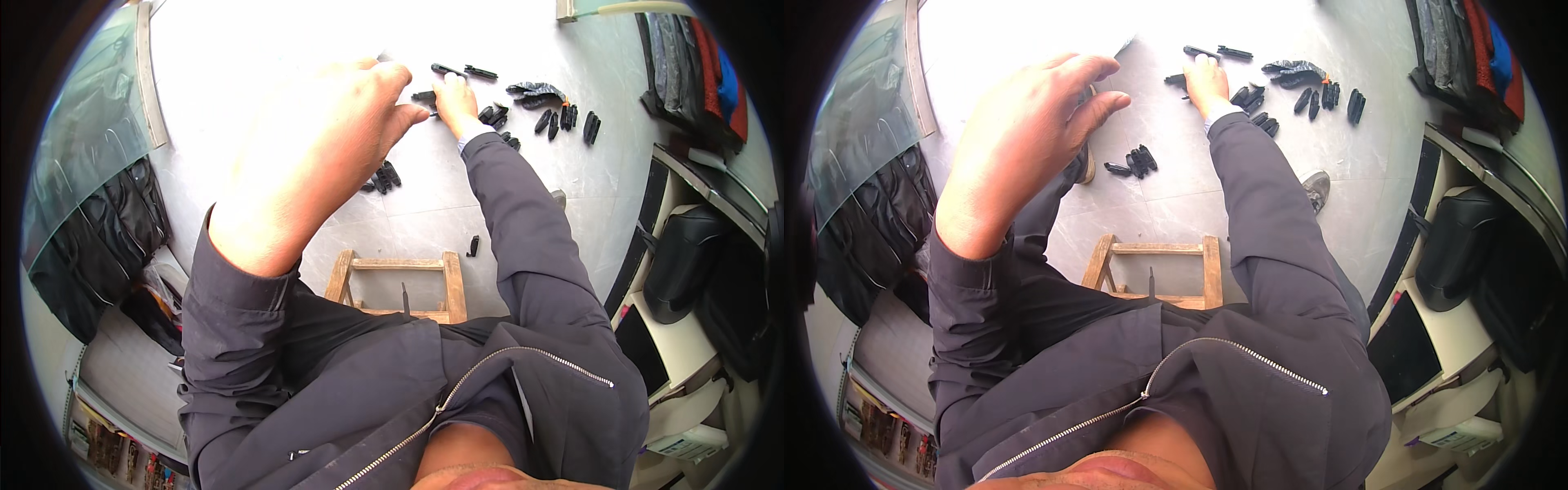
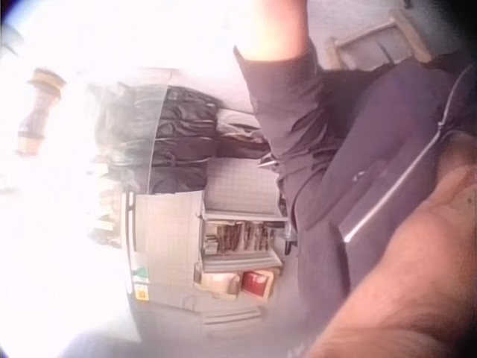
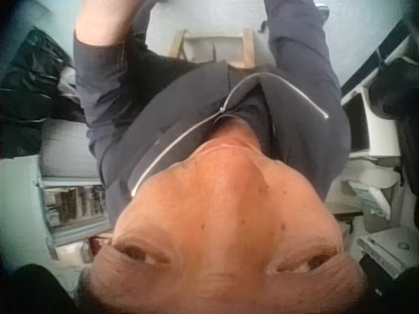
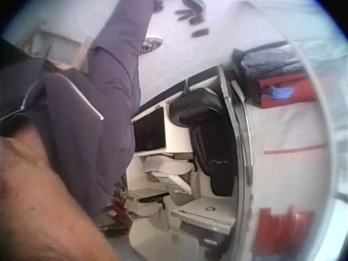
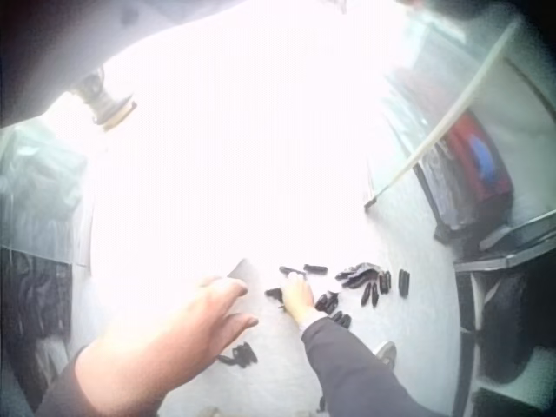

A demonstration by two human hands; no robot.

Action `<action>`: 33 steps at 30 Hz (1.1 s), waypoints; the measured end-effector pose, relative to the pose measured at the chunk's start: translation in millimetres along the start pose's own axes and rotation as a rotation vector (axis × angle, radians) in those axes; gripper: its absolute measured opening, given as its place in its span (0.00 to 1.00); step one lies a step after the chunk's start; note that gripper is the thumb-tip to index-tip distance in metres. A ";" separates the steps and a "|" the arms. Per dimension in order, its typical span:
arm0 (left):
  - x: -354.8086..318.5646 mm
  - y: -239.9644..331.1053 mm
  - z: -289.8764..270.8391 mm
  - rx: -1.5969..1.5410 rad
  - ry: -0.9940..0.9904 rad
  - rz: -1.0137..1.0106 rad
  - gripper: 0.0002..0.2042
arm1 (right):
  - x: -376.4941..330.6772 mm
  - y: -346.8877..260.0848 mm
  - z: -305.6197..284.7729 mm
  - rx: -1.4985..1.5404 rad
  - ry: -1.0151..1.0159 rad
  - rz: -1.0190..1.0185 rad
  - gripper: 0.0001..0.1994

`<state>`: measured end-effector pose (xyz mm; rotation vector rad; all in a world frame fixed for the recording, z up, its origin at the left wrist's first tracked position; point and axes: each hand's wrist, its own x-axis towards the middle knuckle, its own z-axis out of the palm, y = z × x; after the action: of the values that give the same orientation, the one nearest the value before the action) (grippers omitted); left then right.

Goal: The person sits on the floor and repeatedly picks up small black plastic components, snaps them together, and places the assembled units back on the floor. The person handles the parts one at a time, rotating them to align and click them into place.

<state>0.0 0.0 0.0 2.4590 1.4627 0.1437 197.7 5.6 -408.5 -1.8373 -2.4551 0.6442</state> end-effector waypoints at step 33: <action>12.8 69.8 -55.4 -0.991 -0.507 0.197 0.22 | -250.5 -72.3 -396.5 1.465 0.300 -0.007 0.21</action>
<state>52.9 -10.1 72.2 1.6296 0.6667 0.2012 307.8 -115.6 36.9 -1.0942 -1.0607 1.4327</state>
